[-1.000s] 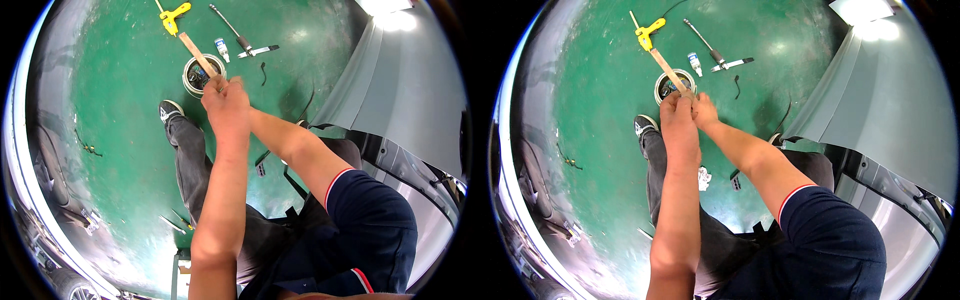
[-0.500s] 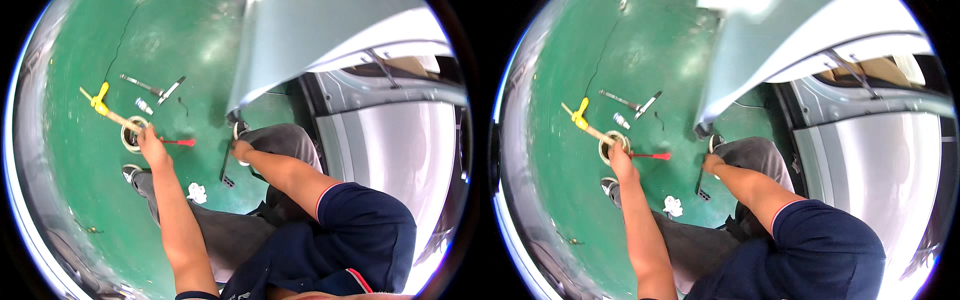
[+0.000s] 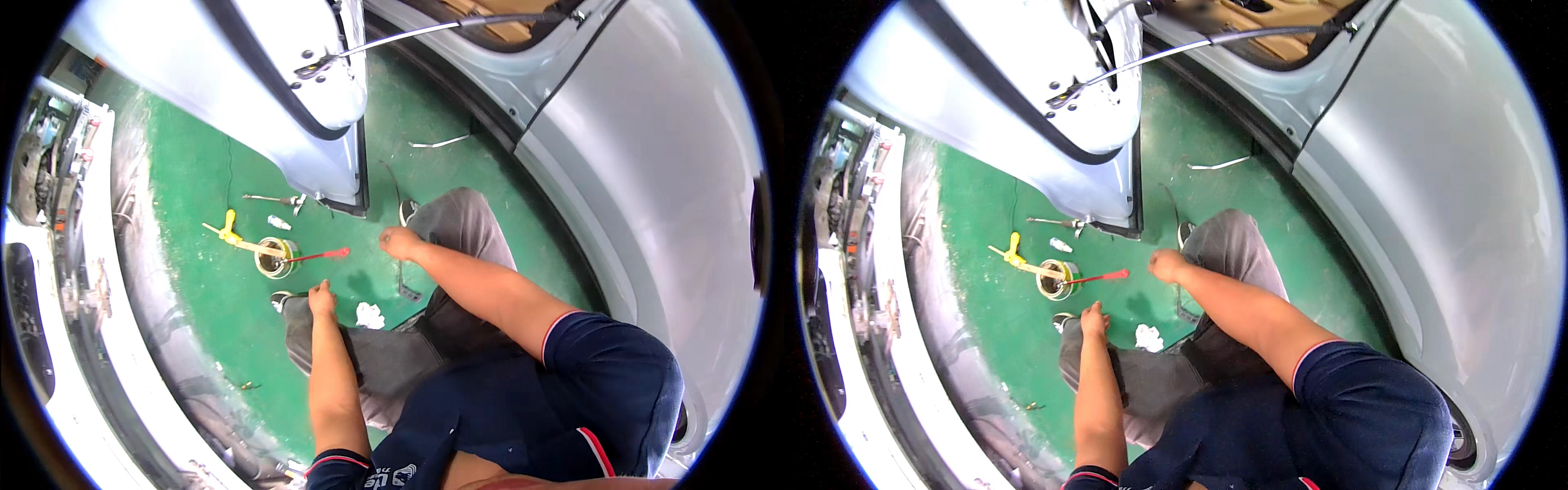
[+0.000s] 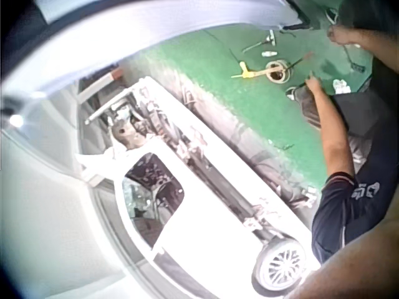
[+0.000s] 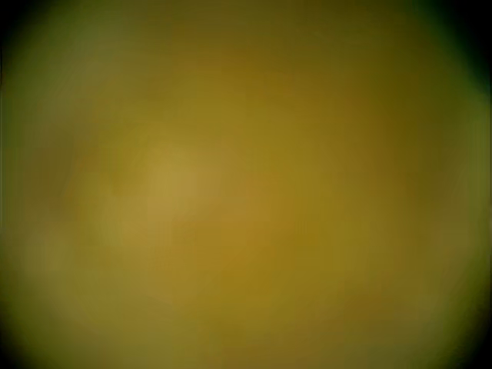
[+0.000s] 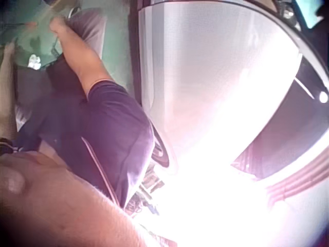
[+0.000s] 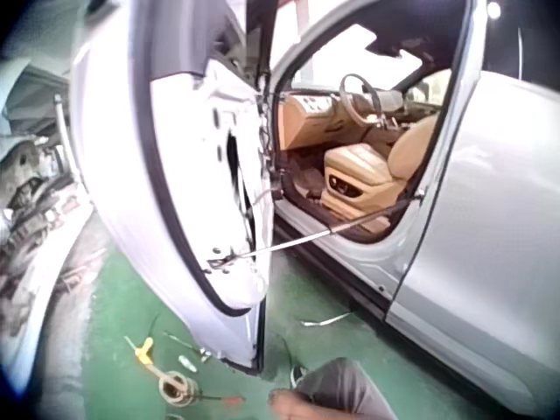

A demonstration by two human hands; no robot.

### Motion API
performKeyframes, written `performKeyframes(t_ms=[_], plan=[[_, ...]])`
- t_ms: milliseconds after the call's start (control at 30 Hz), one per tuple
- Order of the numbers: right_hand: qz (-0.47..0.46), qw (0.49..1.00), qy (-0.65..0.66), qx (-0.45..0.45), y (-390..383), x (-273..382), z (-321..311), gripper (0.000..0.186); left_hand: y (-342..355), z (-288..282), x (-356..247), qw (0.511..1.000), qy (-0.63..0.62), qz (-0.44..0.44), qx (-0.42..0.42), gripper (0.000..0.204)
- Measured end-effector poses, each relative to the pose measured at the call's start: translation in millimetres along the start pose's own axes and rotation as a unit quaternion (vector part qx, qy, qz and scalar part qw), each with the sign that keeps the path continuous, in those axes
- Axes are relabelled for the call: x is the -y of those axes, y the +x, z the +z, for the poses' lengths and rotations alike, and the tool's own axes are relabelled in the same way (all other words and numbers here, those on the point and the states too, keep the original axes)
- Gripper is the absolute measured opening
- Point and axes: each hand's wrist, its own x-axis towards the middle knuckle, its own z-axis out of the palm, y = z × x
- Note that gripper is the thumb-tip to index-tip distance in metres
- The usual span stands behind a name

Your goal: The person works on a white car hood in a workshop, using a pry tool to adjust the hood edge and a hammer with a wooden block to tap the surface. The person repeatedly opens and closes the hood while performing these adjustments.

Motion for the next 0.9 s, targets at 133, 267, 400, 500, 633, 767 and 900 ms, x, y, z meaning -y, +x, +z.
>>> performKeyframes(t_ms=[133,267,400,500,633,767,900], plan=[[0.0,0.998,0.04,-0.042,20.1,-2.4,-4.0,0.03,-101.4,-28.2,-39.3,0.988,-0.085,0.126,0.029,0.032],[0.073,0.994,0.086,-0.007,55.2,-30.7,8.1,0.03,-187.8,-76.6,-83.6,0.96,0.055,0.258,-0.093,0.037],[0.034,0.995,-0.079,0.058,90.9,-110.2,40.9,0.039,-197.3,-115.0,-71.8,0.898,0.277,0.302,-0.158,0.035],[0.193,0.968,0.012,0.16,92.6,-103.1,78.1,0.04,-180.4,-128.4,-55.6,0.924,0.228,0.261,-0.159,0.032],[0.237,0.945,-0.048,0.222,99.5,-142.9,117.5,0.034,-166.9,-130.1,-65.6,0.937,0.245,0.215,-0.122,0.027],[0.301,0.915,-0.089,0.254,125.6,-230.1,147.7,0.024,-141.8,-129.0,-65.4,0.953,0.18,0.232,-0.07,0.024],[0.33,0.912,-0.081,0.229,110.3,-200.2,204.3,0.061,-138.1,-152.3,-58.7,0.957,0.186,0.213,-0.064,0.027]])
